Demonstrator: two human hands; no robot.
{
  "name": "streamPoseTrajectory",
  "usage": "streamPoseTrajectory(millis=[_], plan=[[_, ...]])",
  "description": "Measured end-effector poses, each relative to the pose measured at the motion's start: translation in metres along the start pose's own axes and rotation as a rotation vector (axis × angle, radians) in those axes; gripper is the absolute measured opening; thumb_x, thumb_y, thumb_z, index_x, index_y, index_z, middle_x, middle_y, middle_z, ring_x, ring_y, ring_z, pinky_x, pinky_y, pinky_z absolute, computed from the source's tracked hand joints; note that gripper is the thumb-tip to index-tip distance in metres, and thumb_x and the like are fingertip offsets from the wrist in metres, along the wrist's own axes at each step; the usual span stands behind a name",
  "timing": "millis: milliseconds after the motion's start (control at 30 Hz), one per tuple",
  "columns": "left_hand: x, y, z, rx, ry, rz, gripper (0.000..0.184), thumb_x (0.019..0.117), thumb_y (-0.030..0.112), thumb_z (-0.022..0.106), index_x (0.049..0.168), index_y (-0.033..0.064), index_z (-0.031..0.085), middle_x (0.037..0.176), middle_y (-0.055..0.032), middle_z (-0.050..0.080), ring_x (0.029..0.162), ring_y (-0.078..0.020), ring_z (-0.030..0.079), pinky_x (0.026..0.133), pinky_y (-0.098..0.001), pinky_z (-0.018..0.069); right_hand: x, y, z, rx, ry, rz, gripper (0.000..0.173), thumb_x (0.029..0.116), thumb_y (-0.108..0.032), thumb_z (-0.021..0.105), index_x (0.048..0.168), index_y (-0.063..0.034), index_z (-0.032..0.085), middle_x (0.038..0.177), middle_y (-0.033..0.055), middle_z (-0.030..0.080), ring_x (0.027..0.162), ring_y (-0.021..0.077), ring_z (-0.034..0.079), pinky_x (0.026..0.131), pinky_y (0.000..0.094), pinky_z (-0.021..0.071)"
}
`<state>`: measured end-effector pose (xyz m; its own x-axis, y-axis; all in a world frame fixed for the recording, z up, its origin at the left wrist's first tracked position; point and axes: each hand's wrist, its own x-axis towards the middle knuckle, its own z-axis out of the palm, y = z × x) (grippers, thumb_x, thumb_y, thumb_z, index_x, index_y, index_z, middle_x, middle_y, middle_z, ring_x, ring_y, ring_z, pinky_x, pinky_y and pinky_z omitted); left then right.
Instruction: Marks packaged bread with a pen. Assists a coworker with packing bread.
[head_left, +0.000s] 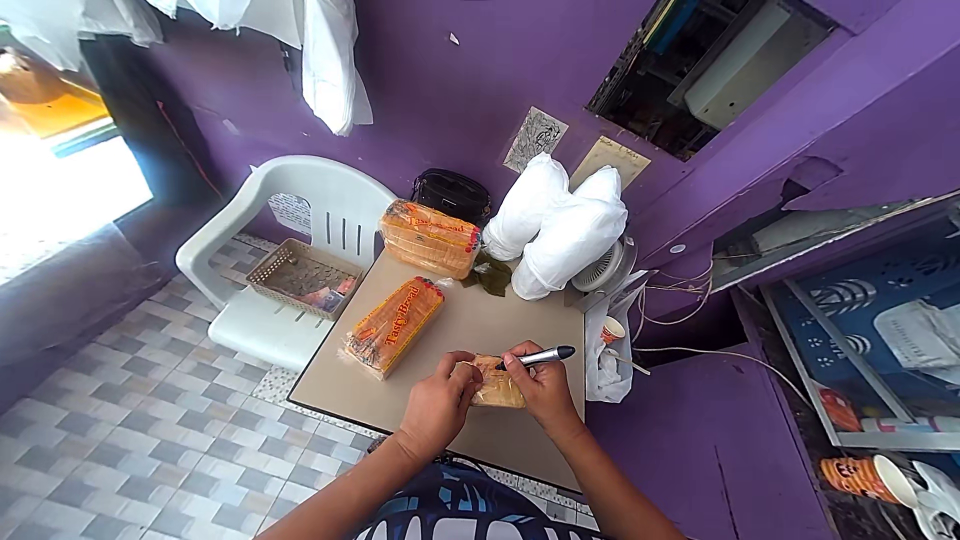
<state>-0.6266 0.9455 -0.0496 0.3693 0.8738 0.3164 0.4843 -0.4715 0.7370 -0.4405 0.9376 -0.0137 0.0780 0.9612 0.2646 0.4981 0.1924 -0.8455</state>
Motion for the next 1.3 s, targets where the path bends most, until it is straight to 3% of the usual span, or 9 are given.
streamPoseTrajectory(millis=[1133, 1300], plan=[[-0.001, 0.0, 0.002, -0.006, 0.002, 0.001, 0.013, 0.0973, 0.016, 0.065, 0.097, 0.0063, 0.074, 0.122, -0.0157, 0.068, 0.065, -0.0233, 0.068, 0.059, -0.0419, 0.058, -0.007, 0.0, 0.001, -0.106, 0.004, -0.05, 0.019, 0.0949, -0.02, 0.061, 0.089, -0.0055, 0.072, 0.081, -0.0003, 0.066, 0.072, 0.0012, 0.062, 0.067, 0.0175, 0.0531], [-0.002, 0.0, -0.002, -0.043, -0.051, -0.07, 0.016, 0.099, 0.019, 0.064, 0.1, 0.0069, 0.074, 0.129, -0.0171, 0.065, 0.067, -0.0243, 0.068, 0.063, -0.0434, 0.0578, -0.011, -0.003, -0.002, 0.191, 0.119, 0.022, 0.014, 0.0976, -0.019, 0.062, 0.091, -0.0105, 0.072, 0.079, -0.0052, 0.068, 0.069, 0.0006, 0.062, 0.066, 0.0188, 0.0537]])
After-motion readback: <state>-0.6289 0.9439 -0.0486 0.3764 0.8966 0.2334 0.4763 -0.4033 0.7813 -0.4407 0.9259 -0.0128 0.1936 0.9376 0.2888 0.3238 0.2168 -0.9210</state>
